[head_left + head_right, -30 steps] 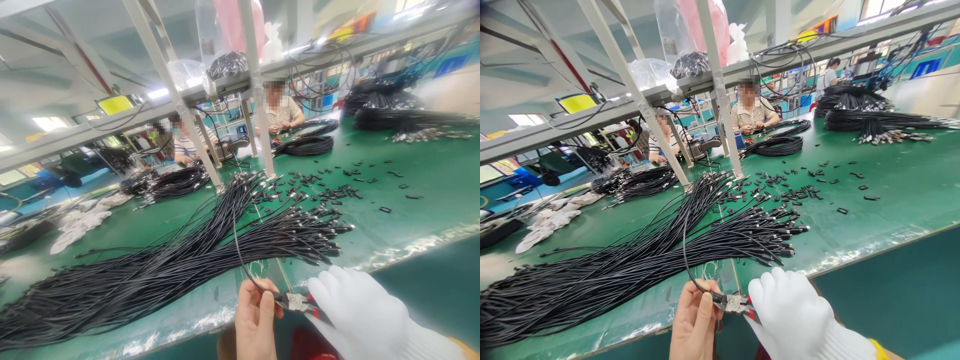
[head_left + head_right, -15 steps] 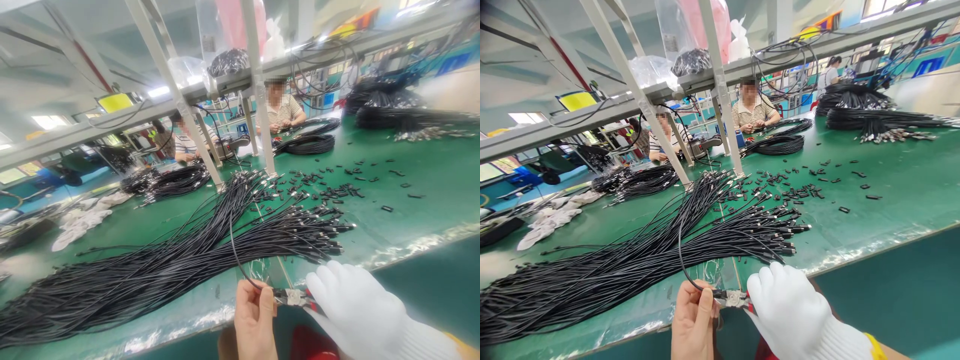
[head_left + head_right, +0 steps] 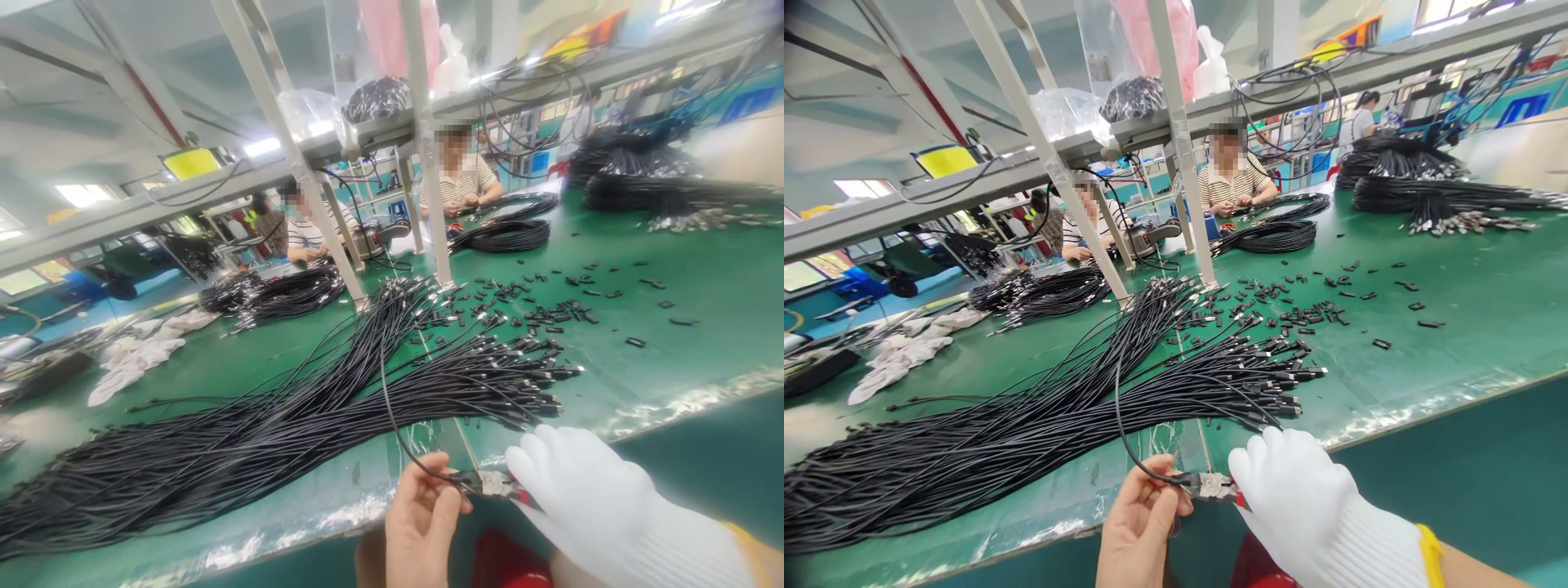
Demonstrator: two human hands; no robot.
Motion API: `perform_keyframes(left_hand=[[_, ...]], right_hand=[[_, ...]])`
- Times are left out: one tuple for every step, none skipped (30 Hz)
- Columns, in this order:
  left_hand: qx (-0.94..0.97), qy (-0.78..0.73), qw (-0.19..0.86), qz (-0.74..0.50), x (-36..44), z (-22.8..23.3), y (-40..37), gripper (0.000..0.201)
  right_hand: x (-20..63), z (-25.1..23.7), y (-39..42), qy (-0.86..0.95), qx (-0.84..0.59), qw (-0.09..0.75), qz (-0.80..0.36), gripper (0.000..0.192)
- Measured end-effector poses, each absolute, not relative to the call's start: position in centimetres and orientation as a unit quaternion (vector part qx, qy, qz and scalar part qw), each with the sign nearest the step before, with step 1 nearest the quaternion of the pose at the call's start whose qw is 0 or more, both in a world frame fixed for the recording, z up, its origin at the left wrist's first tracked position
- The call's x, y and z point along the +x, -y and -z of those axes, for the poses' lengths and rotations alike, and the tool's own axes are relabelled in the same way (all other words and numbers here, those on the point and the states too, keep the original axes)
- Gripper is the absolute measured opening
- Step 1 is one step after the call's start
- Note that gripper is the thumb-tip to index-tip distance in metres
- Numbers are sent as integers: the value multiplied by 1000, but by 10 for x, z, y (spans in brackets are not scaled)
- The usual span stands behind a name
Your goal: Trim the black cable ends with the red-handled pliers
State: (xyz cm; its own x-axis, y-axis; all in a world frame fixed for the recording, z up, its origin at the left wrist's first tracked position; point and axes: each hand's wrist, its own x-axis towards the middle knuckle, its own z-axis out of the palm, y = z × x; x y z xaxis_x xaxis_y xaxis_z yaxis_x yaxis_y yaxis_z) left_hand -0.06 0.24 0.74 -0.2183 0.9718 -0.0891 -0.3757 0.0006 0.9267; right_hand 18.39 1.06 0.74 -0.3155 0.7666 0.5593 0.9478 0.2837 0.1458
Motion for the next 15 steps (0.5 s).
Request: perform_keyframes(left_hand=[[321,-467,542,-621,-1,-7,-2,46],[320,-471,546,-614,-1,-8,-1,45],[321,-474,548,-610,-1,-8,-1,44],[322,-476,549,-607,-1,-8,0,43],[321,-480,547,-606,0,-9,0,43],[320,-484,545,-605,1,-9,0,43],[321,-489,541,-604,1,-10,0,44],[321,-494,537,-604,2,-10,0,45],[321,-500,532,-603,3,-11,-1,45],[321,-505,526,-604,4,-11,-1,46],[321,-508,521,-606,4,-12,-1,46],[321,-510,516,-609,5,-12,-1,47],[321,-510,512,-612,6,-13,-1,47],[321,-509,508,-616,6,-13,-1,46],[322,-508,504,-620,7,-14,-1,46]], right_hand=[[187,-8,-11,784,-537,207,233,32],[189,-9,-12,789,-523,218,236,30],[190,-9,-13,793,-512,228,240,28],[191,-9,-14,795,-503,235,244,27],[191,-8,-16,797,-496,238,248,25],[191,-8,-17,798,-491,240,254,24],[191,-7,-17,798,-488,238,260,23],[190,-7,-18,799,-486,235,267,23],[189,-7,-18,797,-486,231,275,24],[189,-8,-18,795,-486,225,283,25],[188,-8,-18,792,-488,223,291,25],[187,-9,-18,791,-489,223,294,26],[186,-10,-18,788,-492,224,295,26],[186,-11,-19,782,-498,230,298,26],[186,-11,-19,777,-504,232,299,26]])
